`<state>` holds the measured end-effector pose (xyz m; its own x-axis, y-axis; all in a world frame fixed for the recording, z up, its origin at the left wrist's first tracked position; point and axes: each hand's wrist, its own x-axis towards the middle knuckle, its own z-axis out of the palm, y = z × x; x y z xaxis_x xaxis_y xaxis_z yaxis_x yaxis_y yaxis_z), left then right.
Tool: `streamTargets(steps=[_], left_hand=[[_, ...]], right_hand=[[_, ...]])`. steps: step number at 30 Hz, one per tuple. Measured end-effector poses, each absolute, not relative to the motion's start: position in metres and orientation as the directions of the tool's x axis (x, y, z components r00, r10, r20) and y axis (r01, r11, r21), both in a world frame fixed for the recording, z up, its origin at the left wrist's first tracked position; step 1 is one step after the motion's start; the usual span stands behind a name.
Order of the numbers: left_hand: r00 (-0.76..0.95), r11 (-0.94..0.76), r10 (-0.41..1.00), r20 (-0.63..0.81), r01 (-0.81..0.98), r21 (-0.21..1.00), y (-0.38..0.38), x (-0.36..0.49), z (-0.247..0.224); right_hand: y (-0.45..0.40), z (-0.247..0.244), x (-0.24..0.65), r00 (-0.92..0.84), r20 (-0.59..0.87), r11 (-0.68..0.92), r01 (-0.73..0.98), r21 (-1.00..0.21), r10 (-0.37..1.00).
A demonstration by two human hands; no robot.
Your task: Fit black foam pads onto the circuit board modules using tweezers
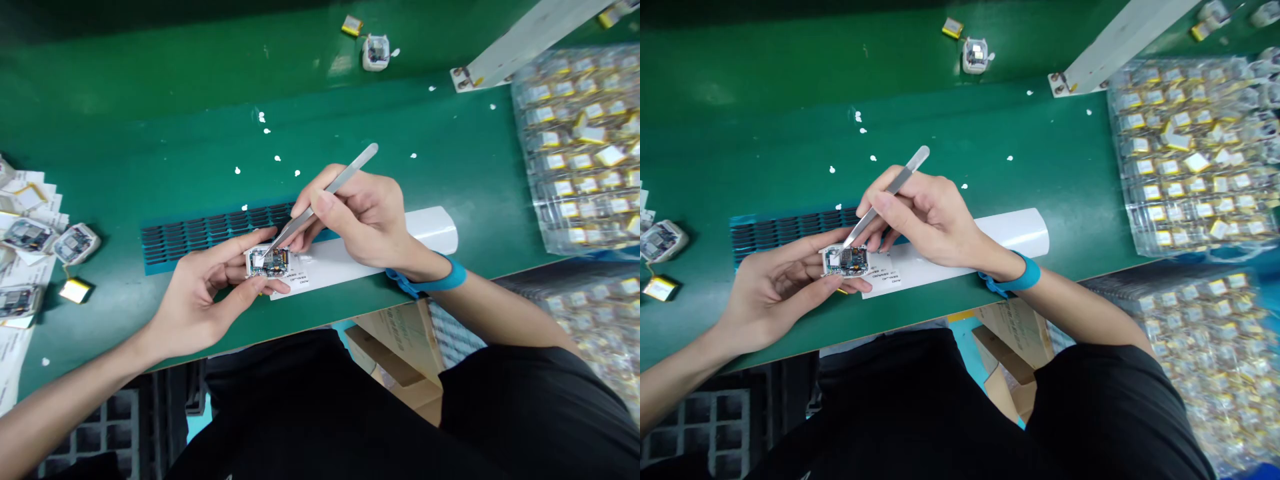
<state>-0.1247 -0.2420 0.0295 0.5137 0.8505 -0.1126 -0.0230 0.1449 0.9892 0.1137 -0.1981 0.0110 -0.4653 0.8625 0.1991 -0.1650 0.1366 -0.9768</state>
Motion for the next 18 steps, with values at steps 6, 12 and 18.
streamTargets(steps=[6,12,18], left_hand=[[0.499,0.125,0.860,-0.103,-0.012,0.992,-0.2425,-0.1245,0.0274],[0.492,0.135,0.863,-0.115,-0.004,0.991,-0.2442,-0.1236,0.0282],[0.500,0.158,0.852,-0.152,0.030,0.987,-0.2439,-0.1230,0.0290]], right_hand=[[-0.1987,0.0113,0.1125,-0.467,0.207,0.148,-0.159,-0.976,0.860],[-0.1990,0.0117,0.1123,-0.460,0.199,0.145,-0.150,-0.978,0.865],[-0.1996,0.0130,0.1121,-0.465,0.179,0.142,-0.114,-0.983,0.867]])
